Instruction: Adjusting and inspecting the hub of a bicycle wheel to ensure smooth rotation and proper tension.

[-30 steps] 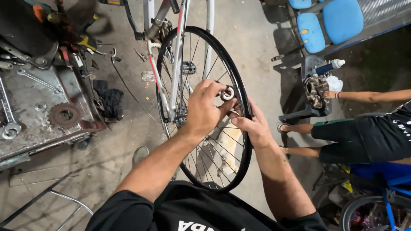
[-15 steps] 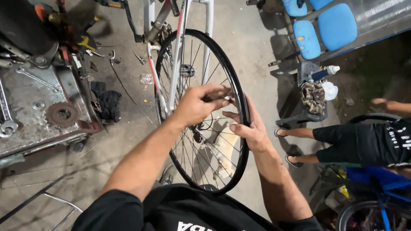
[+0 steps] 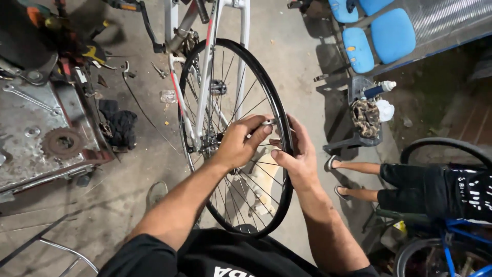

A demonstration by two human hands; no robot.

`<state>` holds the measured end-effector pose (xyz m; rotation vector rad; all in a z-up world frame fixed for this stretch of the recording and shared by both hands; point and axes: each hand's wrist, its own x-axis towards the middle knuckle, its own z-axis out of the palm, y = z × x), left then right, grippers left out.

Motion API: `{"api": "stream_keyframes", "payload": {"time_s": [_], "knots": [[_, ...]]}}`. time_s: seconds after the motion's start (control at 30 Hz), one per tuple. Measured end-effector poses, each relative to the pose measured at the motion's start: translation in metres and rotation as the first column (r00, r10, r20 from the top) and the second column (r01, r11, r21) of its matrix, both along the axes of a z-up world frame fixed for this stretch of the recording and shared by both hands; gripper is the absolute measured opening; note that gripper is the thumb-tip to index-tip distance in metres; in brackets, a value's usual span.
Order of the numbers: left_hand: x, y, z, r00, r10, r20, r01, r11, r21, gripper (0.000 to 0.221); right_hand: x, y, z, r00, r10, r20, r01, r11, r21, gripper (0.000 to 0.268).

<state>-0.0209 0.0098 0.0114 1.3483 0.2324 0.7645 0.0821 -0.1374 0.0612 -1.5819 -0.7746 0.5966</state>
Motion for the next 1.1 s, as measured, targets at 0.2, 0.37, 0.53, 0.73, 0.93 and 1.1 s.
{"api": "stream_keyframes", "payload": {"time_s": [0.2, 0.37, 0.53, 0.73, 0.93, 1.1], "knots": [[0.006, -0.006, -0.016, 0.994, 0.087, 0.072, -0.069, 0.971, -0.227, 0.019, 0.007, -0.002, 0.004, 0.999, 0.033, 0.008, -0.032, 0.997, -0.065, 0.091], [0.001, -0.003, 0.005, 0.999, -0.037, 0.032, 0.046, 0.925, -0.378, 0.022, -0.009, 0.007, 0.008, 0.988, 0.080, -0.133, -0.077, 0.997, 0.031, 0.092], [-0.001, 0.013, -0.009, 0.997, -0.068, 0.042, 0.070, 0.997, -0.038, 0.037, -0.016, 0.016, 0.014, 0.922, 0.225, -0.314, -0.182, 0.970, 0.160, 0.098], [-0.010, 0.022, 0.014, 0.976, -0.213, 0.043, 0.217, 0.951, -0.222, 0.024, -0.009, 0.007, 0.007, 0.975, 0.124, -0.186, -0.109, 0.990, 0.089, 0.103], [-0.002, 0.009, -0.017, 0.995, 0.062, 0.079, -0.023, 0.905, -0.424, 0.025, -0.020, -0.003, 0.008, 0.997, 0.036, -0.072, -0.035, 0.999, 0.014, 0.096], [0.010, 0.011, 0.001, 0.856, 0.515, 0.043, -0.514, 0.857, -0.034, 0.030, -0.022, -0.023, -0.003, 0.948, 0.266, -0.177, -0.252, 0.963, 0.098, 0.087]]}}
